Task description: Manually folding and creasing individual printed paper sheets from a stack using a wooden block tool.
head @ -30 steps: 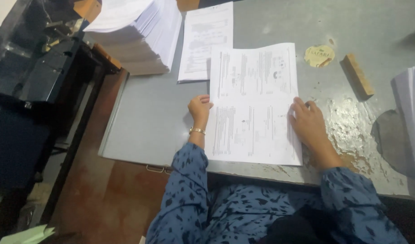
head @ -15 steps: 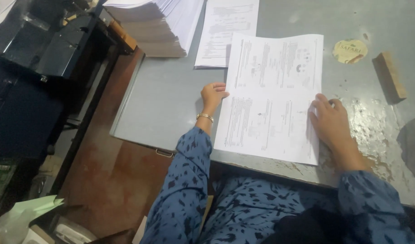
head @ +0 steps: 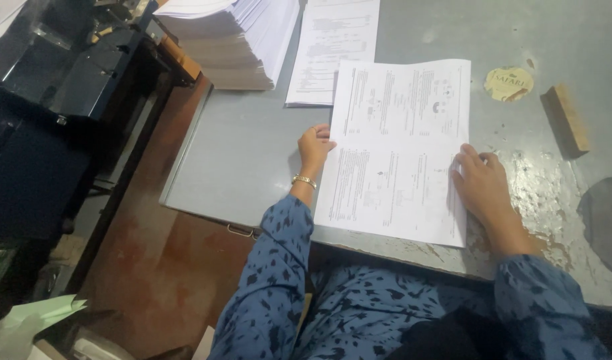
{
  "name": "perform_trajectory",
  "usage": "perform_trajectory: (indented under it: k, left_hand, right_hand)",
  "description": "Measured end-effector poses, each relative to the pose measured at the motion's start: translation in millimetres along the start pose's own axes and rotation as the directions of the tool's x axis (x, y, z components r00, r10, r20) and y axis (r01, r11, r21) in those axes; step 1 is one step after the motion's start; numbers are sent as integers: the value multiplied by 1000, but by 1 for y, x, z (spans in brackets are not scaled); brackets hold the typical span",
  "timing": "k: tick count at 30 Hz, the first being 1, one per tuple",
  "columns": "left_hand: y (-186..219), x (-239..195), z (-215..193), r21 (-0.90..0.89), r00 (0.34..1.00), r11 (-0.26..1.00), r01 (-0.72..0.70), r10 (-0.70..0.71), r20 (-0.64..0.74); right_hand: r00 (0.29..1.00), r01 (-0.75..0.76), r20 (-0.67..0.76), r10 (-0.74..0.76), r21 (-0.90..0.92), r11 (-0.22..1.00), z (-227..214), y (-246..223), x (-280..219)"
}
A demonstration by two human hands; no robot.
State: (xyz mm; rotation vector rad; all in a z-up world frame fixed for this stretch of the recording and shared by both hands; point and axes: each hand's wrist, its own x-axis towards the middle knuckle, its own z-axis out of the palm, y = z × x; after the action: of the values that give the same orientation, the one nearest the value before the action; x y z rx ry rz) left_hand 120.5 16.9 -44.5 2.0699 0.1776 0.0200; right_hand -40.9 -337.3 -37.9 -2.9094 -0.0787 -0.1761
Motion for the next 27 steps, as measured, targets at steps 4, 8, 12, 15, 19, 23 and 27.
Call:
perform_trajectory:
  k: [4,8,12,15,19,23,27]
  left_hand:
    - [14,-24,9,322,985,934,-154,173,-29]
    - [12,-40,43,186,902,883,-430,410,137]
    - [31,-55,70,765,862,444,-466,424,278]
    - [73,-85,97,891,948,361,-275,254,190]
    - [99,-134,111,818,975,537,-208,185,126]
    - [76,-135,122,354,558,436,-828,712,427]
    - [65,-118,131,96,486,548,-831,630,606]
  right_hand:
    - [893,69,-414,-177,-263,962,42,25,1]
    - [861,83,-464,-207,-273,958,49,29,4]
    - [845,87,-483,-230,-300,950,44,24,1]
    - [836,102,-491,-245,-299,949,61,34,12]
    - [802,124,-520,-294,-336,933,73,42,17]
    - [836,54,-514,-192,-271,961,65,31,6]
    - [879,31,-452,-155,-270,962,60,25,4]
